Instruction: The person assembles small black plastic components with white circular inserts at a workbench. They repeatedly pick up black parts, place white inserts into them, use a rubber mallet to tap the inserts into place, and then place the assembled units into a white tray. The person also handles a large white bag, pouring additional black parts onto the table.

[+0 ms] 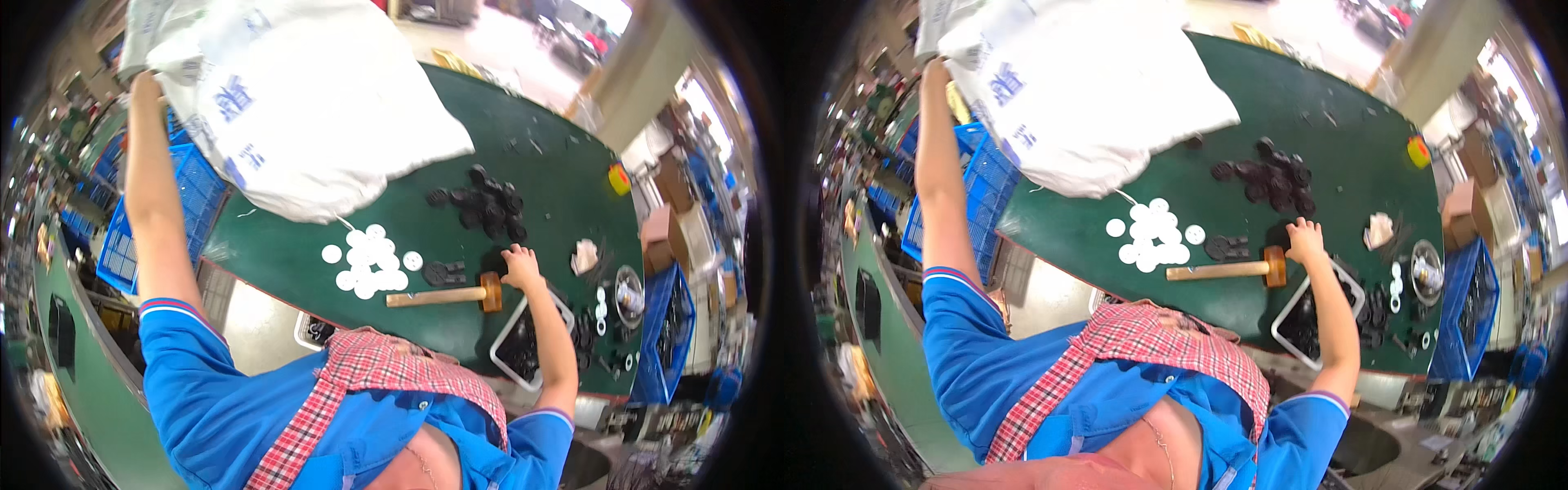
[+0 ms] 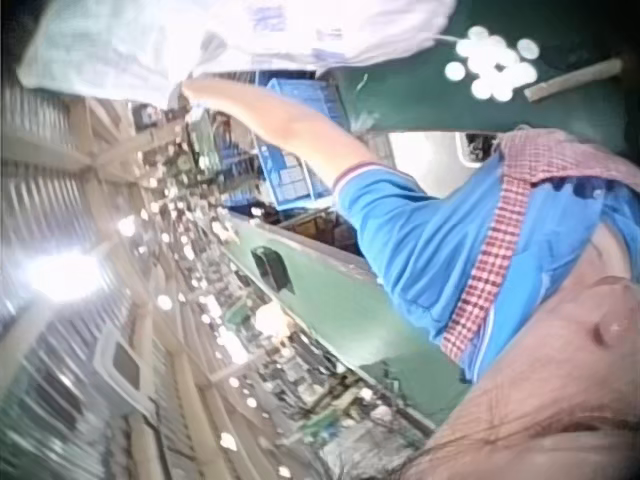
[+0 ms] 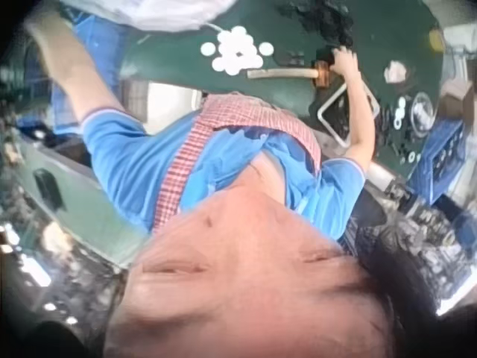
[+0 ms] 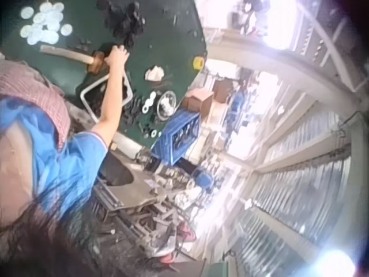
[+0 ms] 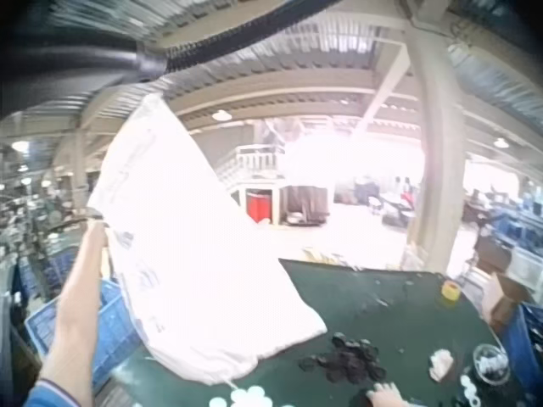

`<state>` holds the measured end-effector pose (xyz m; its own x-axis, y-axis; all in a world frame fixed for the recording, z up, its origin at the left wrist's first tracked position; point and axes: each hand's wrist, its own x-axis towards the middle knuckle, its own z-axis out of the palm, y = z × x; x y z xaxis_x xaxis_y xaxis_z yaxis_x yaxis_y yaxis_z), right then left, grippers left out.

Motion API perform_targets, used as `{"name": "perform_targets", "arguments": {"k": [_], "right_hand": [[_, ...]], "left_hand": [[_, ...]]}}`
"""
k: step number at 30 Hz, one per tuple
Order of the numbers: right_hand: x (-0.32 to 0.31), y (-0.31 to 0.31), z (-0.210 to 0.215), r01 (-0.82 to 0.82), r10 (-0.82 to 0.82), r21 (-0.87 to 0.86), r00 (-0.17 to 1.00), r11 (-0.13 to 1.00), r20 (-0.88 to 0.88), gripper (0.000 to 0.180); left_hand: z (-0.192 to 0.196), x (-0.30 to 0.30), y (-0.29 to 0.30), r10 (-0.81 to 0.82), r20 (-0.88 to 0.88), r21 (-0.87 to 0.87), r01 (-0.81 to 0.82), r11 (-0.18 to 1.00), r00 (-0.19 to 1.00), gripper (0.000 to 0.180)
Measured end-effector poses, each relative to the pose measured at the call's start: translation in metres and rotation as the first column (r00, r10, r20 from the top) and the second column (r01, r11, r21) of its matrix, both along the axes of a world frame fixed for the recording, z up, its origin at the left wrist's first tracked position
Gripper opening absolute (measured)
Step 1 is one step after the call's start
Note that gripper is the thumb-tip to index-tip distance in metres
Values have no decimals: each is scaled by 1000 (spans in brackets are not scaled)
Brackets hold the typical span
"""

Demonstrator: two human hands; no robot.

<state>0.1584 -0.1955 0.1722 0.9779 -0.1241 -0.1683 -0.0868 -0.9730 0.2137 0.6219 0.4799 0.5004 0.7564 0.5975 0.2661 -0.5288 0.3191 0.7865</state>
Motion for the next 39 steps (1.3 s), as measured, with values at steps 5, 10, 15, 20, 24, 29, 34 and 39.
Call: {"name": "perform_targets", "arguments": {"k": [5,10,15,20,24,29,34,39], "right_hand": [[54,79,33,-322,-257,947,914,14,315,64],[76,155,154,-609,-349,789,725,82,595,79],[117,145,271,-717,-504,632,445,295,740,86],[106,89,336,-767,-783,582,177,269,596,70],[77,83,330,-907,-765,407,187,106,616,40],[13,100,367,-427,-377,158,-497,890,781,62],[-58,179,490,-210,245,-375,-464,903,851,65],[-99,233,507,-184,-227,227,23,956,974,55]], "left_hand": [[-22,-25,-33,-91,-26,-159,86,984,995,32],[13,-77,-87,-260,63,-109,266,958,964,33],[30,-135,-193,-623,304,196,592,782,721,31],[47,-186,-233,-741,294,528,544,652,603,42],[96,-175,-236,-672,250,733,317,602,698,45],[142,-208,-263,-426,665,691,-289,663,613,48],[157,-277,-262,-574,697,716,-375,589,429,20],[146,-293,-222,-574,765,600,-647,470,292,12]]}}
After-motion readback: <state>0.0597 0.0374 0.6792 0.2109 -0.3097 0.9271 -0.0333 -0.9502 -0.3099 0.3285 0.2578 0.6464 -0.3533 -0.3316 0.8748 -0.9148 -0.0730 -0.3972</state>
